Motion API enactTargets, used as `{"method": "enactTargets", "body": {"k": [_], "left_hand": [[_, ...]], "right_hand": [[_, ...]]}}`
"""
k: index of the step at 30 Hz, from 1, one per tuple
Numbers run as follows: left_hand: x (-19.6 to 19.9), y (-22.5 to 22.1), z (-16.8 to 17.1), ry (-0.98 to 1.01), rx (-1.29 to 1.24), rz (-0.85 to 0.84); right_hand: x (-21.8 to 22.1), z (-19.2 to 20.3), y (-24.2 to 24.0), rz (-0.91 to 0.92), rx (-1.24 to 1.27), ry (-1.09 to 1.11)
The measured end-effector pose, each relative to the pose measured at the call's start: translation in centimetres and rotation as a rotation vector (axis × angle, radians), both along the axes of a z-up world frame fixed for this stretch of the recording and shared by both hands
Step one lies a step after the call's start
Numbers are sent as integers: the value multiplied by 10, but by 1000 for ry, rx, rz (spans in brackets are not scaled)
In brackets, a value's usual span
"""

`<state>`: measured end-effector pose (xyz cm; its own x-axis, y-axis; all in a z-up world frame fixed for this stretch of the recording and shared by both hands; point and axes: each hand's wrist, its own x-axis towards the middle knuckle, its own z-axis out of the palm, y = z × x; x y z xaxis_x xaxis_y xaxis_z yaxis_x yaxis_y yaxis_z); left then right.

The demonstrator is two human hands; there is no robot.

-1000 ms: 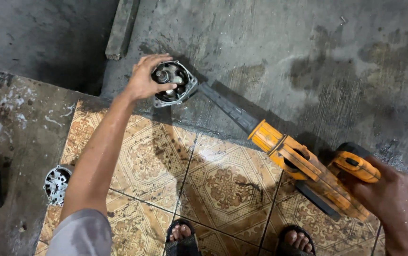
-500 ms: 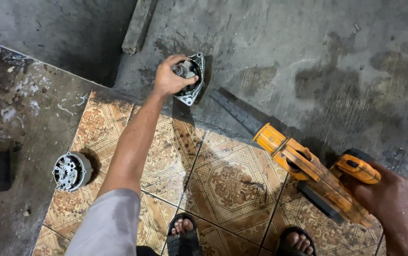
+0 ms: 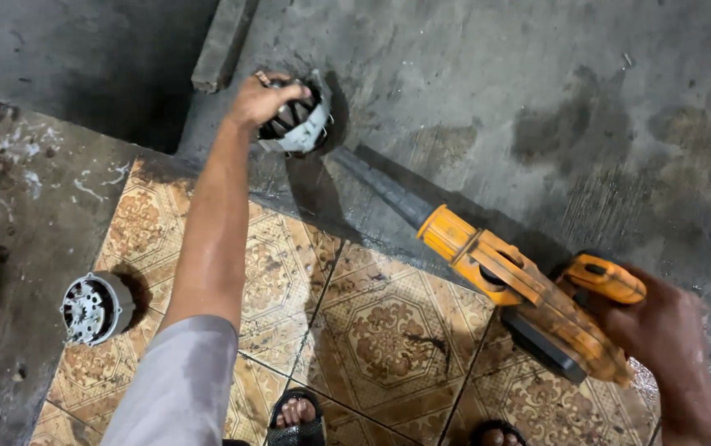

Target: Using a handheld electric blower to dry water off disassembled alternator components on a workshop floor.

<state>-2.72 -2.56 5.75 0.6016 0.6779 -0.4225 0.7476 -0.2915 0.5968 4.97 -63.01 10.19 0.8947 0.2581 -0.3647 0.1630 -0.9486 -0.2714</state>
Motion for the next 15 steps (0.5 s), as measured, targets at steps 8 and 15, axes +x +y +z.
{"method": "enactTargets", "body": {"k": [8,15], "left_hand": [[-6,-2,19,34,-179,184],[-9,-17,48,165,-255,289]], "right_hand": [[9,-7,-5,-81,85,28],[12,-17,-11,-56,-13,58]]}}
